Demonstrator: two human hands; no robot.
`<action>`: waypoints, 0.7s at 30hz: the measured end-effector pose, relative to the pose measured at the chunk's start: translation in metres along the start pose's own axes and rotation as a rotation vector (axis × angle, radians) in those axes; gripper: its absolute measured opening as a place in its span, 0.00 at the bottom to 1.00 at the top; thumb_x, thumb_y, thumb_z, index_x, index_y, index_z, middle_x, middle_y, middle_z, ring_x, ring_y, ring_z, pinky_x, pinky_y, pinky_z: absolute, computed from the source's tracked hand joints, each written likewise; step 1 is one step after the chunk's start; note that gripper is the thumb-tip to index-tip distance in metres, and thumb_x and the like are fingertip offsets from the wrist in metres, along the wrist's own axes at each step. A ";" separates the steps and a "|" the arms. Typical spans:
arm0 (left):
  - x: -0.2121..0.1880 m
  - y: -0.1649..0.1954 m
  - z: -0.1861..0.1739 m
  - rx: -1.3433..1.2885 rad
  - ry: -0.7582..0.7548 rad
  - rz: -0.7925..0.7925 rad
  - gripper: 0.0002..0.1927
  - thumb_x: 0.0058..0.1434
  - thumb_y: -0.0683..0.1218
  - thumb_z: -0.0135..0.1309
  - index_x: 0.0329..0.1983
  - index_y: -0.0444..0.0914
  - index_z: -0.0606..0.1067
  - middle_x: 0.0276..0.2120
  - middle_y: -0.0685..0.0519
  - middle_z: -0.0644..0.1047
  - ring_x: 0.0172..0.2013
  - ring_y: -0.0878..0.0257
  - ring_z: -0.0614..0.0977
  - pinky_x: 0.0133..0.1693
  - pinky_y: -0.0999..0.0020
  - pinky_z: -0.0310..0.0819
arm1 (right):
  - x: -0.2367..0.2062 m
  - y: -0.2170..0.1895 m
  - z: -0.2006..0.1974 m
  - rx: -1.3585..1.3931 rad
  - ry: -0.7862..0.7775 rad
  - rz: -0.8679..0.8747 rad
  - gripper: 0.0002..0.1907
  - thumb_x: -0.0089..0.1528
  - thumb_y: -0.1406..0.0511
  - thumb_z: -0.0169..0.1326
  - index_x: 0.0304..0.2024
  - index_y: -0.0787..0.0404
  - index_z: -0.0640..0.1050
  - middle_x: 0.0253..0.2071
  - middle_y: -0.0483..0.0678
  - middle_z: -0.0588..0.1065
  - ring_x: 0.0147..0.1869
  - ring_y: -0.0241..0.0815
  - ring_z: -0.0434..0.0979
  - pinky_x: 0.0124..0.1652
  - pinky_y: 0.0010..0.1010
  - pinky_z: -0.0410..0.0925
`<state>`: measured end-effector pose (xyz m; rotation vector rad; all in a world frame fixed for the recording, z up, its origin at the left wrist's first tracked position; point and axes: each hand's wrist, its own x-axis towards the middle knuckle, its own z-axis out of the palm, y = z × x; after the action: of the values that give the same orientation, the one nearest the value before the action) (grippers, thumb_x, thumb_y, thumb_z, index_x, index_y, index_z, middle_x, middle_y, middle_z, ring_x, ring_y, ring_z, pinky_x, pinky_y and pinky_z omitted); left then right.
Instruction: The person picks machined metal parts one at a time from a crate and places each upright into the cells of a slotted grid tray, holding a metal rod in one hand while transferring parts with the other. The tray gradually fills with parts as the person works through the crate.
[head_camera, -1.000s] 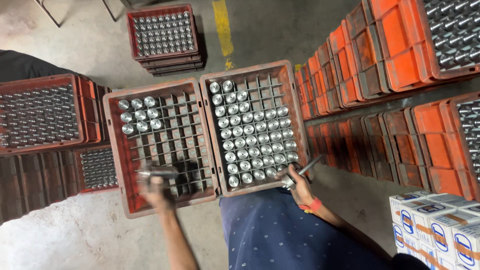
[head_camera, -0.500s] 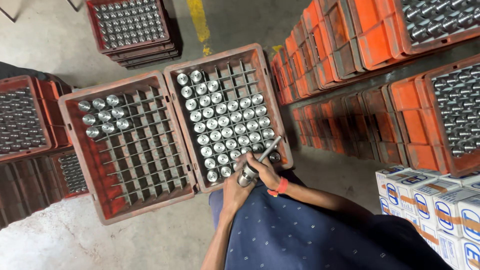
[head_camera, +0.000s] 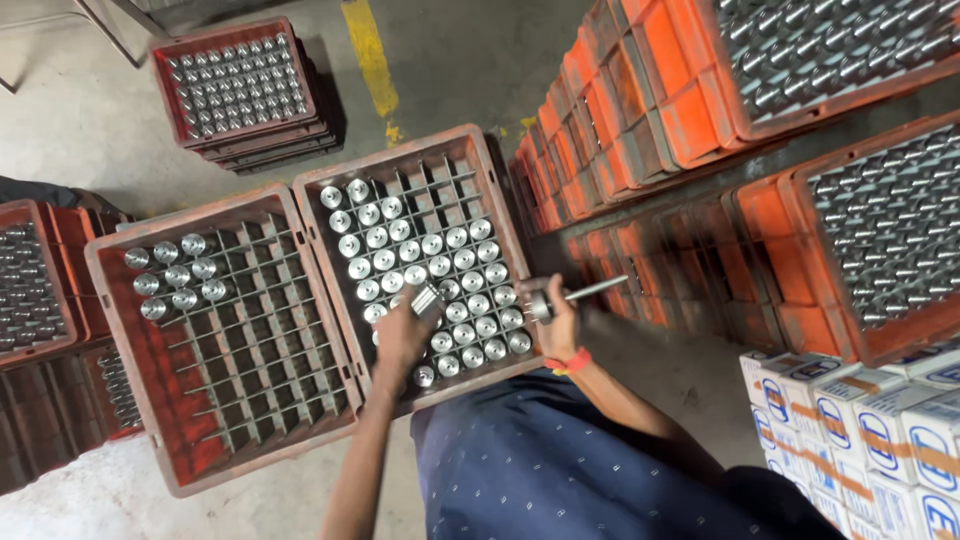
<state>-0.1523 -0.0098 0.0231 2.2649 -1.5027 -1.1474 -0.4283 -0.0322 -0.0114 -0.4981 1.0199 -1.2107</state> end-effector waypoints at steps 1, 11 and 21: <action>0.022 0.000 -0.013 0.074 0.144 0.085 0.36 0.60 0.66 0.58 0.64 0.41 0.71 0.33 0.37 0.82 0.32 0.42 0.84 0.39 0.48 0.76 | 0.001 -0.008 -0.008 0.015 0.004 0.015 0.26 0.72 0.51 0.44 0.37 0.66 0.81 0.39 0.52 0.81 0.43 0.41 0.79 0.49 0.33 0.69; 0.097 0.015 -0.054 -0.206 0.840 0.552 0.17 0.69 0.42 0.55 0.60 0.35 0.75 0.53 0.34 0.76 0.51 0.40 0.80 0.51 0.54 0.76 | -0.041 -0.006 -0.034 -0.057 0.028 0.164 0.25 0.74 0.52 0.44 0.40 0.66 0.80 0.38 0.51 0.80 0.43 0.40 0.76 0.47 0.32 0.67; 0.025 -0.112 -0.122 -0.146 0.945 0.030 0.15 0.70 0.47 0.59 0.57 0.37 0.78 0.50 0.41 0.78 0.54 0.43 0.77 0.57 0.51 0.69 | -0.067 0.010 -0.016 -0.154 0.028 0.237 0.24 0.72 0.53 0.44 0.37 0.66 0.80 0.38 0.54 0.81 0.46 0.45 0.81 0.51 0.37 0.70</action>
<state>0.0155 -0.0087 0.0337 2.1520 -0.9996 -0.0775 -0.4377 0.0360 -0.0024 -0.4659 1.1670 -0.9360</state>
